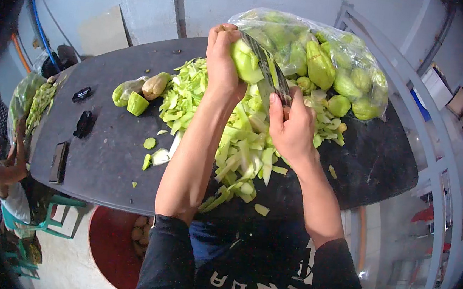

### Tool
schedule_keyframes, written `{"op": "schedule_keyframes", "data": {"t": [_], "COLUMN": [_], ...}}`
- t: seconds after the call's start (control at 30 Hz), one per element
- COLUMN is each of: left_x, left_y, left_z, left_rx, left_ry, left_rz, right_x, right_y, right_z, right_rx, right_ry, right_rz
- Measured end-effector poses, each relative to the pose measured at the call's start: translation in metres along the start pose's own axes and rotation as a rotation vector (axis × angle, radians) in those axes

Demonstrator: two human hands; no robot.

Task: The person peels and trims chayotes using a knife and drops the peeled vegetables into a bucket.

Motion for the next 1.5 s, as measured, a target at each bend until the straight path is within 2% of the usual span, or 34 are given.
{"op": "schedule_keyframes", "data": {"t": [0.07, 0.27, 0.47, 0.5, 0.53, 0.57, 0.63, 0.7, 0.77, 0.87, 1.03, 1.17, 1.3, 1.4, 1.5], "left_x": [-0.003, -0.011, 0.002, -0.001, -0.005, -0.006, 0.003, 0.007, 0.004, 0.002, -0.007, -0.011, -0.010, -0.011, -0.009], "left_y": [0.001, 0.013, 0.000, 0.001, 0.002, 0.005, 0.001, 0.002, 0.007, 0.009, 0.018, 0.018, 0.018, 0.020, 0.015], "left_z": [0.002, 0.001, -0.002, 0.011, 0.024, 0.037, 0.048, 0.054, 0.059, 0.055, 0.032, 0.036, 0.031, 0.022, 0.038], "left_rx": [-0.001, 0.179, -0.037, 0.011, 0.058, 0.209, 0.312, 0.346, 0.387, 0.334, 0.287, 0.333, 0.326, 0.301, 0.305], "left_ry": [0.005, 0.146, -0.014, -0.089, -0.165, -0.154, -0.243, -0.336, -0.362, -0.414, -0.232, -0.299, -0.299, -0.150, -0.553], "left_rz": [0.011, 0.103, 0.093, -0.084, -0.262, -0.357, -0.375, -0.372, -0.469, -0.516, -0.415, -0.417, -0.459, -0.399, -0.510], "right_x": [-0.004, -0.012, -0.010, -0.010, -0.003, 0.005, 0.015, 0.016, 0.015, 0.012, 0.006, 0.019, 0.013, 0.013, 0.025], "right_y": [0.003, 0.005, 0.006, 0.008, 0.005, 0.002, -0.003, -0.002, -0.002, -0.002, -0.002, -0.005, -0.004, -0.004, -0.007], "right_z": [0.002, 0.003, 0.015, 0.025, 0.026, 0.023, 0.019, 0.022, 0.025, 0.026, 0.022, 0.024, 0.028, 0.031, 0.038], "right_rx": [0.003, 0.000, -0.052, -0.156, -0.127, -0.203, -0.302, -0.299, -0.296, -0.320, -0.293, -0.300, -0.300, -0.280, -0.295], "right_ry": [0.022, -0.004, -0.140, -0.331, -0.373, -0.502, -0.690, -0.699, -0.713, -0.715, -0.761, -0.717, -0.737, -0.788, -0.693], "right_rz": [0.018, 0.079, 0.094, 0.053, 0.023, -0.028, -0.140, -0.168, -0.227, -0.191, -0.034, -0.149, -0.123, -0.063, -0.300]}}
Point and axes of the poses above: each hand's wrist, its own y-axis away from the middle knuckle, its own x-axis out of the back of the hand, z = x × y, the point moved 1 cm from there along -y, towards the middle knuckle, and after that the axes turned 13 degrees about y, right-handed, at the moved point
